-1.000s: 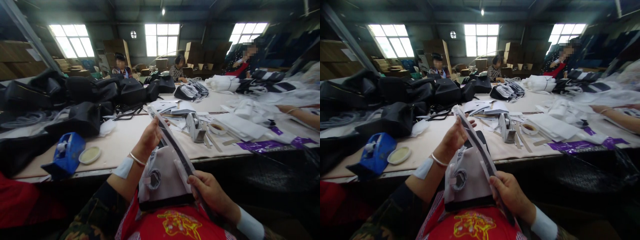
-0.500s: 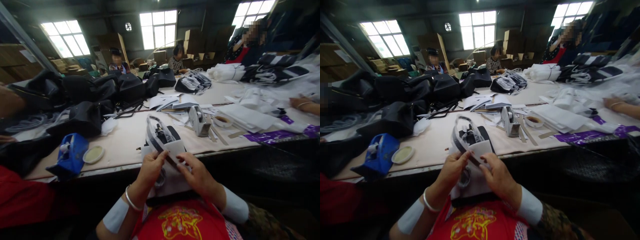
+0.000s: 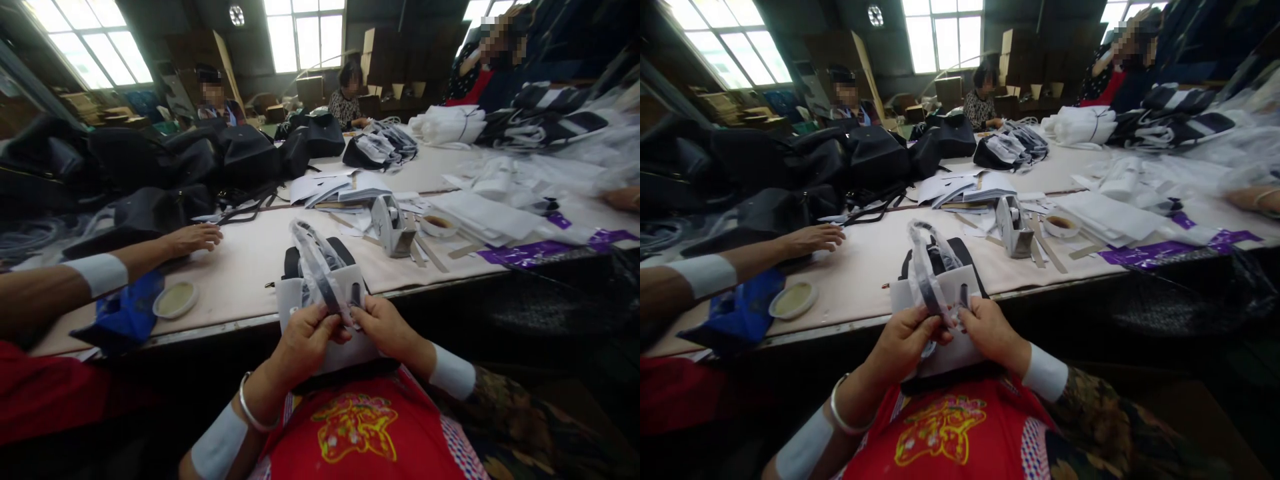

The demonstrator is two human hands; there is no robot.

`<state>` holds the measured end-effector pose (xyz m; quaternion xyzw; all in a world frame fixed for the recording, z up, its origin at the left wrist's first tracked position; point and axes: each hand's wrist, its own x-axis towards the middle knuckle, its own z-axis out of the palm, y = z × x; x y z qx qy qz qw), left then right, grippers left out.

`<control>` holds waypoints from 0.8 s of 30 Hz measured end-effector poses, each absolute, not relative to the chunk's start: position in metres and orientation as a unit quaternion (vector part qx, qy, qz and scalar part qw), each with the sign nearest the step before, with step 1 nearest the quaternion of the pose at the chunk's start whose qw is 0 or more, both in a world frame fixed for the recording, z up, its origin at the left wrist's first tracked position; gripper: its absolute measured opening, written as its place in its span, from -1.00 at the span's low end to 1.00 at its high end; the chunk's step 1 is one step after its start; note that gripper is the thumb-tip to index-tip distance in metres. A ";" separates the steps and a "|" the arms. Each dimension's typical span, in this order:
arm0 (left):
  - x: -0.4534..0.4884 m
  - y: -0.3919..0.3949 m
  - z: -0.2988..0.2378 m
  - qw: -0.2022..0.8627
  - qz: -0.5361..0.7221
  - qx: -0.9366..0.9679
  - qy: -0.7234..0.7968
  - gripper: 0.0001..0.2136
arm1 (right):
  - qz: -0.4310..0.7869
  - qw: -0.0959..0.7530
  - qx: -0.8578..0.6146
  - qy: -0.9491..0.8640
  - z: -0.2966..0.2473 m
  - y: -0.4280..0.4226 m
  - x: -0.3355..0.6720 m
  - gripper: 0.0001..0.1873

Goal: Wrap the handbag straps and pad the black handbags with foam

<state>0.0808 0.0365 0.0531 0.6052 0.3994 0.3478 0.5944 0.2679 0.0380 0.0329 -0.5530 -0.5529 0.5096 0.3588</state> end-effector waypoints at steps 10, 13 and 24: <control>0.083 0.036 0.047 0.643 0.360 0.509 0.445 -0.75 | 0.125 0.211 -0.513 -0.822 0.040 0.025 0.267 -0.74; 0.085 0.036 0.047 0.677 0.343 0.468 0.452 -0.66 | 0.047 0.239 -0.494 -0.835 0.037 0.024 0.269 -0.73; 0.083 0.030 0.023 0.807 0.279 0.281 0.439 -0.56 | 0.058 0.278 -0.456 -0.844 0.024 0.029 0.260 -0.79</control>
